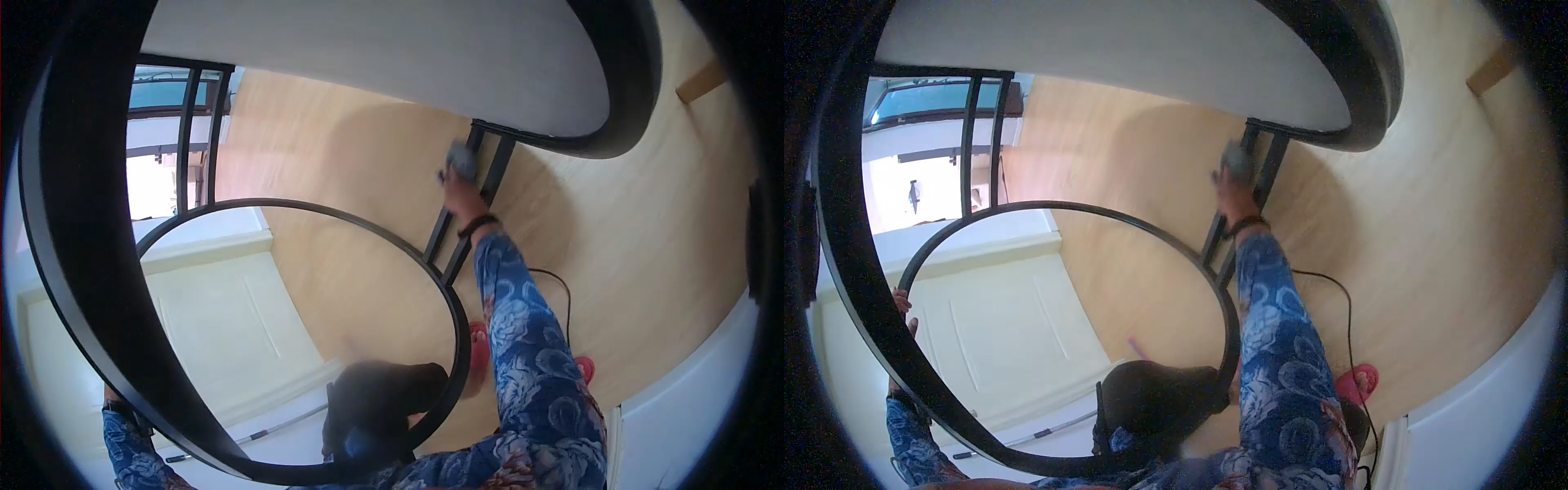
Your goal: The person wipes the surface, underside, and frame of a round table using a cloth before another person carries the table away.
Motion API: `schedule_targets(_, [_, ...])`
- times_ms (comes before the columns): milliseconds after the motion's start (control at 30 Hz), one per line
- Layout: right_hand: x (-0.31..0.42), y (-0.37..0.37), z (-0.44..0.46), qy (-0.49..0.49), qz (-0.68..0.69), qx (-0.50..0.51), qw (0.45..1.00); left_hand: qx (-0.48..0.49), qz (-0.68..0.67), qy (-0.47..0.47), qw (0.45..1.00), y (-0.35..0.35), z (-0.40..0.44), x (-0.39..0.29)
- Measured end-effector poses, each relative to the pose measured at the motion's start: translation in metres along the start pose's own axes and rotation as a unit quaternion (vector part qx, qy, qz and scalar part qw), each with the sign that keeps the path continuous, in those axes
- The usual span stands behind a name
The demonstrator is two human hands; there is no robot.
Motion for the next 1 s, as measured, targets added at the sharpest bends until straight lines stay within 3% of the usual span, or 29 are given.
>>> schedule_targets(33, [0.02,-0.007,-0.035,0.01,0.045,0.04,0.998,-0.002,-0.001,0.002,1.0,0.002,0.001,0.002])
schedule_targets(133, [0.033,-0.123,-0.105,0.096,-0.045,0.198,0.974,0.002,-0.01,0.01,1.0,0.003,0.003,0.006])
schedule_targets(233, [0.057,-0.149,-0.138,0.144,-0.172,0.169,0.96,0.002,-0.018,0.017,1.0,0.005,0.004,0.008])
schedule_targets(300, [0.062,-0.142,-0.15,0.144,-0.166,0.211,0.952,0.002,-0.025,0.018,1.0,0.007,0.005,0.012])
schedule_targets(333, [0.076,-0.096,-0.145,0.124,-0.103,0.266,0.95,0.002,-0.029,0.018,0.999,0.01,0.006,0.014])
schedule_targets(400, [0.075,-0.068,-0.12,0.1,-0.077,0.275,0.953,0.001,-0.036,0.018,0.999,0.013,0.004,0.015])
schedule_targets(500, [0.021,-0.063,-0.072,0.104,-0.129,0.081,0.983,0.004,-0.043,0.021,0.999,0.014,0.003,0.018])
schedule_targets(533, [0.025,-0.005,-0.06,-0.006,0.009,0.141,0.99,0.003,-0.045,0.024,0.999,0.013,0.001,0.018])
schedule_targets(567, [0.015,0.025,-0.045,-0.042,-0.029,0.02,0.998,0.003,-0.048,0.024,0.999,0.016,0.0,0.02])
schedule_targets(667, [-0.018,0.075,-0.005,0.079,-0.179,-0.119,0.974,0.005,-0.056,0.026,0.998,0.016,0.002,0.025])
schedule_targets(733, [-0.017,0.125,-0.014,0.147,-0.199,-0.234,0.94,0.005,-0.062,0.028,0.998,0.018,0.002,0.029])
schedule_targets(833, [-0.025,0.093,-0.069,0.097,-0.05,-0.082,0.991,0.002,-0.076,0.023,0.997,0.017,0.004,0.035])
schedule_targets(867, [-0.031,0.055,-0.083,0.009,0.068,0.057,0.996,0.001,-0.082,0.023,0.996,0.015,0.006,0.036])
schedule_targets(933, [-0.005,0.0,-0.124,0.108,-0.032,0.169,0.979,-0.001,-0.09,0.02,0.996,0.011,0.012,0.034])
schedule_targets(967, [0.016,-0.013,-0.148,0.286,-0.245,0.132,0.917,0.0,-0.092,0.018,0.996,0.01,0.015,0.032])
schedule_targets(1000, [0.021,0.002,-0.135,0.243,-0.246,0.089,0.934,-0.001,-0.098,0.014,0.995,0.009,0.018,0.032])
Point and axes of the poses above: each hand's wrist, its own z-axis towards the middle knuckle, its own y-axis out of the back of the hand, x = y × z, the point moved 8 cm from there along z, towards the middle knuckle, and after that the axes turned 6 degrees about x, right-handed, at the moved point
